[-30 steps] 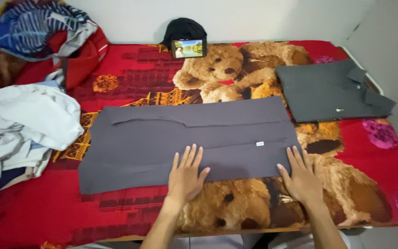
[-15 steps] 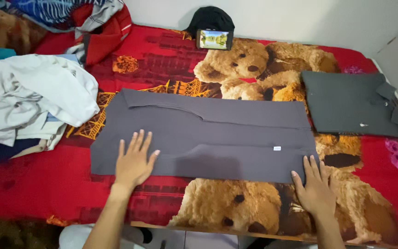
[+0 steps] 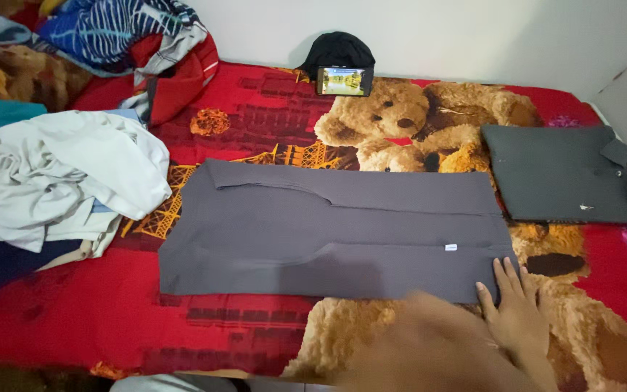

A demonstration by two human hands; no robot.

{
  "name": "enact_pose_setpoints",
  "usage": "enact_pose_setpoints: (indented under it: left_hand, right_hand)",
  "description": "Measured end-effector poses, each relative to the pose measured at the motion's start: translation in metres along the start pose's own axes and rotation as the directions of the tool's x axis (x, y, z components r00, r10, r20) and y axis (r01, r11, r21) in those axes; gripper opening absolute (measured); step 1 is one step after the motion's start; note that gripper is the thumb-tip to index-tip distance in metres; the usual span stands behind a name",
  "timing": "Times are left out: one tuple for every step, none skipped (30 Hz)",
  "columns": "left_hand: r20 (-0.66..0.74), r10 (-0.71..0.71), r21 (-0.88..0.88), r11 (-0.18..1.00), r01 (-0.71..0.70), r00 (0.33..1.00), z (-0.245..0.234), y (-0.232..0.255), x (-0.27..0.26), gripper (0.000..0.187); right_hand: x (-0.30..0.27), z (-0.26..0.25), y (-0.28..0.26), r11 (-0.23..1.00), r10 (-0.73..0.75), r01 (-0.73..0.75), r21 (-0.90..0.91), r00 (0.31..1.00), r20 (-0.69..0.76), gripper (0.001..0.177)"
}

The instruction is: The person picks up clothing items from a bed, spreads a grey shirt out, folds the sides and bottom, and smooths the folded item.

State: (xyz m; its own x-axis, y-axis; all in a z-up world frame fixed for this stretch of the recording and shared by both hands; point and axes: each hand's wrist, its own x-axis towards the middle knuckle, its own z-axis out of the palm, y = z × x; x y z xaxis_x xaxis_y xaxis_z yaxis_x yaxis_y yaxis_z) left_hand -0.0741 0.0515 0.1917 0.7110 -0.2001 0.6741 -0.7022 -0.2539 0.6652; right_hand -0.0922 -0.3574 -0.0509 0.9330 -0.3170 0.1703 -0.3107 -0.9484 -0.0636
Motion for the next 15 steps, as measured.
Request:
enact_pose_setpoints:
  left_hand:
    - [0.017,-0.003,-0.015,1.0,0.003,1.0,0.007,0.014,0.007,0.017]
    - [0.031,-0.005,-0.03,1.0,0.006,1.0,0.014,0.026,0.013,0.017]
    - [0.046,-0.011,-0.041,0.999,0.013,0.999,0.02,0.034,0.018,0.016]
    - [0.058,-0.016,-0.05,0.999,0.019,0.998,0.023,0.032,0.016,0.015]
    - [0.067,-0.021,-0.055,0.998,0.025,0.998,0.023,0.027,0.014,0.015]
    - [0.076,-0.027,-0.06,0.998,0.032,0.997,0.021,0.021,0.012,0.015]
    - [0.079,-0.036,-0.059,0.997,0.04,0.996,0.019,0.015,0.01,0.014]
    - [0.086,-0.045,-0.06,0.997,0.05,0.995,0.017,0.009,0.009,0.014]
    - [0.092,-0.05,-0.062,0.996,0.056,0.994,0.015,0.005,0.007,0.014]
    - [0.097,-0.06,-0.065,0.996,0.066,0.994,0.015,0.001,0.006,0.013]
    - [0.104,-0.069,-0.073,0.994,0.077,0.992,0.016,-0.001,0.005,0.013]
    - [0.114,-0.08,-0.078,0.993,0.09,0.99,0.018,-0.004,0.004,0.013]
    - [0.121,-0.086,-0.088,0.991,0.097,0.989,0.019,-0.008,0.003,0.013]
    - [0.129,-0.09,-0.097,0.99,0.103,0.988,0.021,-0.012,0.002,0.013]
    - [0.137,-0.101,-0.104,0.988,0.115,0.985,0.023,-0.013,0.0,0.014]
  right_hand:
    - [-0.003,0.001,-0.002,1.0,0.006,-0.006,0.021,1.0,-0.026,0.073]
    - [-0.005,0.001,-0.002,0.999,0.013,-0.011,0.043,0.999,-0.051,0.072]
    - [-0.002,0.001,0.0,0.999,0.019,-0.017,0.043,0.999,-0.05,0.072]
    - [0.002,0.001,0.003,0.999,0.013,-0.013,0.051,1.0,-0.006,0.072]
    - [0.006,0.002,0.004,0.998,0.003,-0.006,0.062,0.999,0.037,0.073]
    - [0.006,0.002,0.005,0.998,0.004,-0.007,0.066,0.999,0.037,0.073]
    - [0.006,0.002,0.005,1.0,0.001,-0.001,0.009,1.0,0.022,0.074]
    - [0.007,0.002,0.003,0.999,-0.003,0.003,-0.049,1.0,0.007,0.075]
    - [0.005,0.001,0.002,0.999,-0.004,0.004,-0.046,1.0,0.01,0.075]
    - [0.004,0.0,0.001,1.0,-0.003,0.003,-0.018,1.0,-0.004,0.074]
    - [0.002,-0.001,0.002,1.0,0.001,-0.001,0.007,1.0,-0.015,0.074]
    - [0.002,-0.002,0.002,1.0,0.003,-0.003,0.008,1.0,-0.01,0.074]
    - [0.002,-0.003,0.002,0.999,-0.01,0.01,0.039,1.0,-0.012,0.073]
    - [0.002,-0.004,0.002,0.997,-0.023,0.024,0.07,1.0,-0.014,0.072]
    - [-0.001,-0.003,0.001,0.997,-0.02,0.021,0.069,1.0,-0.009,0.072]
